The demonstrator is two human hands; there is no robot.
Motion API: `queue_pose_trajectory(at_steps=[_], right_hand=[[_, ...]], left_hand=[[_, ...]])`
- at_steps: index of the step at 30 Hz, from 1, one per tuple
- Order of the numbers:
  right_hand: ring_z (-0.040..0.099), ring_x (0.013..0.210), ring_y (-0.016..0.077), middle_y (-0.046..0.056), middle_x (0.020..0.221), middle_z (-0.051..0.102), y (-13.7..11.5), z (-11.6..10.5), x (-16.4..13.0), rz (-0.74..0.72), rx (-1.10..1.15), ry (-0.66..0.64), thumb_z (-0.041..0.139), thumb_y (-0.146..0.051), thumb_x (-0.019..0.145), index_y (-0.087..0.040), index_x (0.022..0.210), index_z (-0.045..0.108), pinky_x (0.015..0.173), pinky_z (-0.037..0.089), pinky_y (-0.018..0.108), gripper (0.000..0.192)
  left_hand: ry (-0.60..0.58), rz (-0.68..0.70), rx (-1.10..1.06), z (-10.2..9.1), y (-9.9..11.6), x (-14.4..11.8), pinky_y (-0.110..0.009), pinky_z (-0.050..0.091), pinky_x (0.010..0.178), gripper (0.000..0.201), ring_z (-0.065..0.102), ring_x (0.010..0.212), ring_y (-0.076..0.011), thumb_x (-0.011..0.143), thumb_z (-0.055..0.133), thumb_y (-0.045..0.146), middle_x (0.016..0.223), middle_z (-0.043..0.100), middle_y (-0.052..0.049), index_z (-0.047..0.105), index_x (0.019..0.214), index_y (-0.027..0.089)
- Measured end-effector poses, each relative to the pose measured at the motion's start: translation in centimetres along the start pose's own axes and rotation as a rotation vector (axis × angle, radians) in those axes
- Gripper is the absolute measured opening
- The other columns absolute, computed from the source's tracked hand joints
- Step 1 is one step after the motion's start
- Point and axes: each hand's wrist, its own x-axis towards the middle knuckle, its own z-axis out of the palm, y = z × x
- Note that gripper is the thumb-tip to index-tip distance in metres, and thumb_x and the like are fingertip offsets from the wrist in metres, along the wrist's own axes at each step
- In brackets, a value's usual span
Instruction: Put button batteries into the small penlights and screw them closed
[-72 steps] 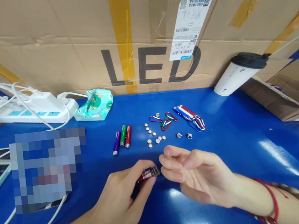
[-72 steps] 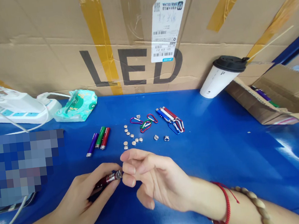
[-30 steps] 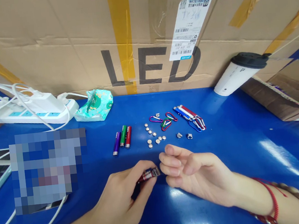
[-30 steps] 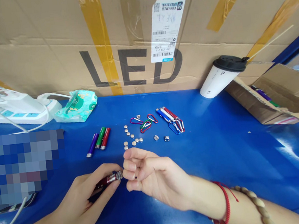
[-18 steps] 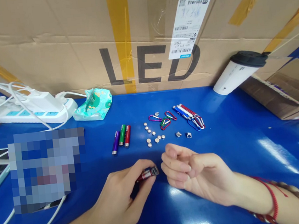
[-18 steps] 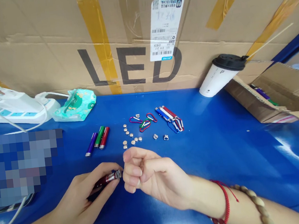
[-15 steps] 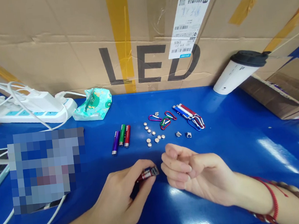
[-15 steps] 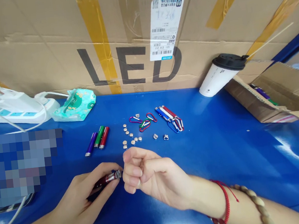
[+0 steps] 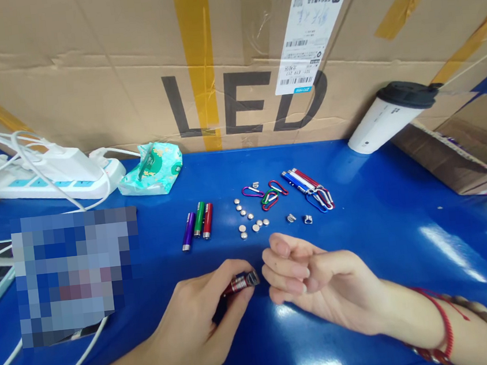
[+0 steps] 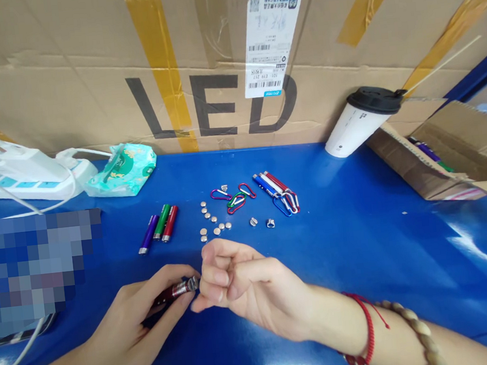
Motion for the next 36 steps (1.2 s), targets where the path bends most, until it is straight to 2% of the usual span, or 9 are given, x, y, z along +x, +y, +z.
queue_pose_trajectory(at_steps=[3, 7, 18, 30, 33, 36], right_hand=[[0.035, 0.053, 0.0054, -0.006, 0.057, 0.033, -0.08, -0.16, -0.02, 0.001, 0.017, -0.004, 0.047, 0.001, 0.052, -0.017, 0.071, 0.062, 0.086, 0.044, 0.026, 0.031], [0.035, 0.052, 0.0045, -0.006, 0.058, 0.034, -0.22, -0.34, 0.02, -0.033, 0.072, -0.031, 0.045, 0.002, 0.055, -0.016, 0.071, 0.06, 0.094, 0.042, 0.029, 0.029], [0.042, 0.053, 0.003, -0.006, 0.058, 0.038, -0.21, -0.47, -0.01, -0.024, 0.099, -0.048, 0.045, 0.002, 0.055, -0.016, 0.072, 0.059, 0.098, 0.042, 0.03, 0.028], [0.041, 0.052, 0.0024, -0.008, 0.057, 0.036, -0.14, -0.49, 0.15, -0.035, 0.085, -0.035, 0.047, 0.002, 0.057, -0.016, 0.07, 0.055, 0.099, 0.041, 0.033, 0.023], [0.047, 0.057, 0.0025, -0.008, 0.06, 0.042, 0.05, -0.53, 0.13, -0.052, 0.069, 0.002, 0.055, 0.002, 0.061, -0.017, 0.073, 0.054, 0.098, 0.041, 0.034, 0.023], [0.056, 0.07, 0.0039, -0.007, 0.07, 0.052, 0.24, -0.52, 0.07, -0.062, 0.031, 0.052, 0.063, 0.002, 0.062, -0.018, 0.08, 0.056, 0.092, 0.044, 0.028, 0.029]], left_hand=[[0.003, 0.007, 0.033, -0.05, 0.07, 0.0, -0.017, 0.038, 0.046, 0.012, 0.048, 0.047, -0.0074, 0.09, 0.042, 0.021, 0.064, 0.057, 0.007, 0.049, 0.1, 0.023], [-0.014, -0.019, 0.006, -0.08, 0.14, -0.04, -0.017, 0.039, 0.049, 0.012, 0.049, 0.05, -0.008, 0.09, 0.041, 0.022, 0.067, 0.058, 0.006, 0.05, 0.098, 0.023], [-0.023, -0.039, -0.009, -0.02, 0.09, -0.04, -0.018, 0.04, 0.05, 0.013, 0.049, 0.051, -0.0088, 0.091, 0.041, 0.023, 0.068, 0.059, 0.004, 0.051, 0.099, 0.023], [-0.019, -0.028, -0.04, -0.05, 0.13, -0.09, -0.018, 0.043, 0.053, 0.012, 0.054, 0.055, -0.0095, 0.091, 0.041, 0.023, 0.071, 0.061, 0.003, 0.05, 0.098, 0.022], [-0.019, -0.011, -0.021, -0.08, 0.09, -0.07, -0.018, 0.041, 0.05, 0.012, 0.05, 0.051, -0.0088, 0.091, 0.04, 0.023, 0.068, 0.059, 0.003, 0.05, 0.097, 0.021], [-0.009, 0.001, -0.023, -0.06, 0.05, -0.03, -0.017, 0.041, 0.05, 0.011, 0.05, 0.05, -0.0086, 0.091, 0.041, 0.022, 0.067, 0.059, 0.004, 0.051, 0.095, 0.021]])
